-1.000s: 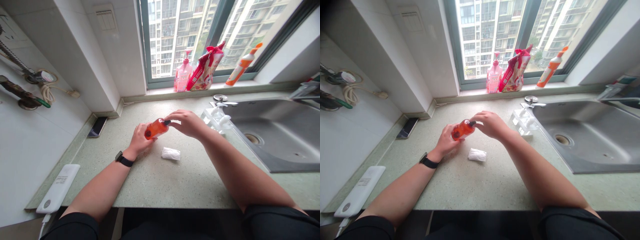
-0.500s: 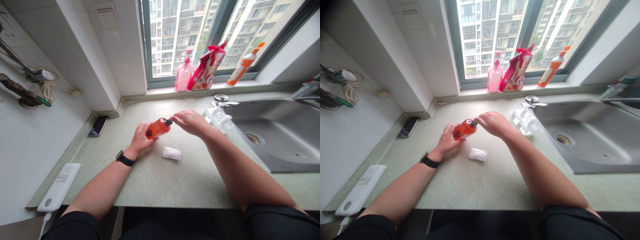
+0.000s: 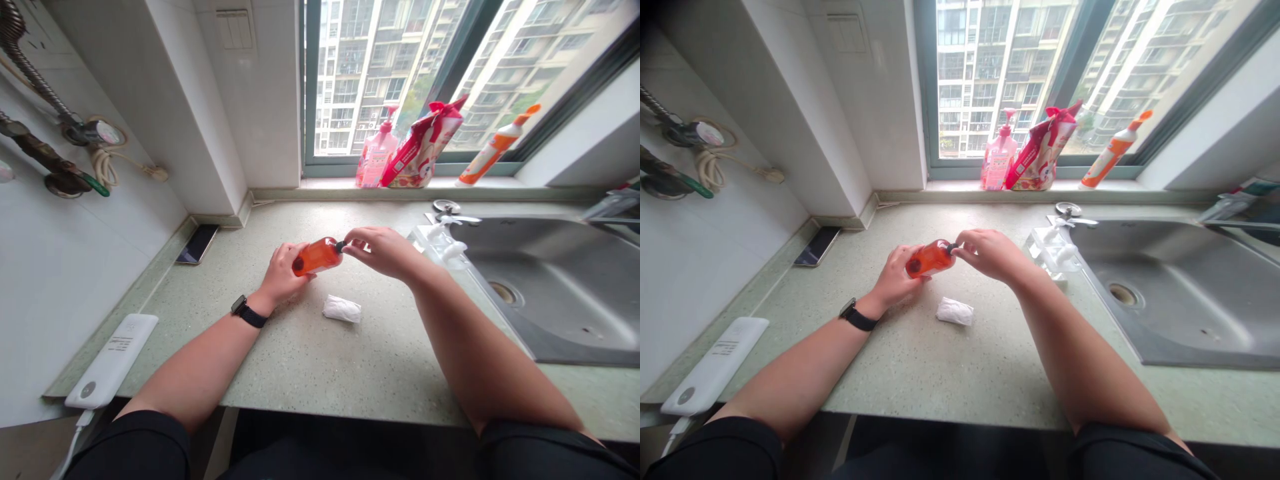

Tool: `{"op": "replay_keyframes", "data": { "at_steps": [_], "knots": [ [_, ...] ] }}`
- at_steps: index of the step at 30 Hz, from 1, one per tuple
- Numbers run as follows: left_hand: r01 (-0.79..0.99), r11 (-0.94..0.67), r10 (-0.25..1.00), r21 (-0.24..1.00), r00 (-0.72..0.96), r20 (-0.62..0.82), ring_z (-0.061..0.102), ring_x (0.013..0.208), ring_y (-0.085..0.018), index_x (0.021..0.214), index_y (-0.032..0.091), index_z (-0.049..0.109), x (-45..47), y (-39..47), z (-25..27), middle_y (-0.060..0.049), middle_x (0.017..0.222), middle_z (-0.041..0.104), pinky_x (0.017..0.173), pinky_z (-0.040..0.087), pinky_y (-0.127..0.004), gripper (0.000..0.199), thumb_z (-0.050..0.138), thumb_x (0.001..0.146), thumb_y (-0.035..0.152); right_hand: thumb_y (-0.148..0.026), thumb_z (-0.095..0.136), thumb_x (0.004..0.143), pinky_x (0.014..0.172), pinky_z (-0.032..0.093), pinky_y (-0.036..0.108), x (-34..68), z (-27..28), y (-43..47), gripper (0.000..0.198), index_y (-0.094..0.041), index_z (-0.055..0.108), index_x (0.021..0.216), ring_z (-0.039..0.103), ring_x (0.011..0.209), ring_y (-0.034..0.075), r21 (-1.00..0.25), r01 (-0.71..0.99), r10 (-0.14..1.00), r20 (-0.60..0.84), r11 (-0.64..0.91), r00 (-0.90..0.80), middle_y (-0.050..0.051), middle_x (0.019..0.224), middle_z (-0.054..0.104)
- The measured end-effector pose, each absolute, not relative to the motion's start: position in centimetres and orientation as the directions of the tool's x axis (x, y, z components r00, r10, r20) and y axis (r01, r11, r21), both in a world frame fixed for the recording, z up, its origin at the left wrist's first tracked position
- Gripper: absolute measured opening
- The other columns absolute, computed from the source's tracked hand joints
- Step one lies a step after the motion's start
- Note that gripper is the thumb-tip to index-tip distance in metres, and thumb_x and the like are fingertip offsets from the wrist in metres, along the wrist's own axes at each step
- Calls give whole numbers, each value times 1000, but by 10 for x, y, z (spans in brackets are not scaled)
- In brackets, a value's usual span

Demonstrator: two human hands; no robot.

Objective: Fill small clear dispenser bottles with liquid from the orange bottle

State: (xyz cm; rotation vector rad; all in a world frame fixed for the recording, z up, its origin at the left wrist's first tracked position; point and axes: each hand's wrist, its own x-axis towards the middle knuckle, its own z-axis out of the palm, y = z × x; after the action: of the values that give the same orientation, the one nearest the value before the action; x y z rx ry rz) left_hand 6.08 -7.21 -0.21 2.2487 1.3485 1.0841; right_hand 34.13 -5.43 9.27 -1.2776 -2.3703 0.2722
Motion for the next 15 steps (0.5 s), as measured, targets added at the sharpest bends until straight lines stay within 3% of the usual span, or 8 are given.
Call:
{"op": "replay_keyframes", "data": {
  "at_steps": [4,7,10,15],
  "knots": [
    [613,-517,848,598,271,455,60,122,-32,147,31,59,61,-71,-3,-9,130,63,111,50,-50,71,87,82,36,-45,72,95,77,52,38,344,94,-56,26,-29,75,116,71,85,23,-395,727,827,291,562,-481,4,98,78],
    [603,-526,843,599,277,461,59,123,-32,148,31,59,60,-71,-2,-9,131,63,112,49,-50,71,87,83,37,-36,74,93,86,54,39,344,94,-58,34,-31,72,127,72,99,24,-423,660,784,321,621,-532,6,114,77],
    [608,-527,842,594,277,463,60,123,-32,148,30,59,60,-71,-2,-9,131,62,112,49,-50,72,87,83,37,-31,66,99,88,54,39,340,93,-58,24,-33,75,122,71,101,23,-407,645,762,319,647,-563,5,117,76],
    [621,-524,843,583,284,457,60,122,-32,147,31,60,61,-71,-2,-9,130,63,111,49,-50,71,88,82,36,-45,66,101,80,52,39,337,90,-57,20,-28,77,100,69,88,23,-333,761,829,291,556,-478,6,106,76]
  ]
}}
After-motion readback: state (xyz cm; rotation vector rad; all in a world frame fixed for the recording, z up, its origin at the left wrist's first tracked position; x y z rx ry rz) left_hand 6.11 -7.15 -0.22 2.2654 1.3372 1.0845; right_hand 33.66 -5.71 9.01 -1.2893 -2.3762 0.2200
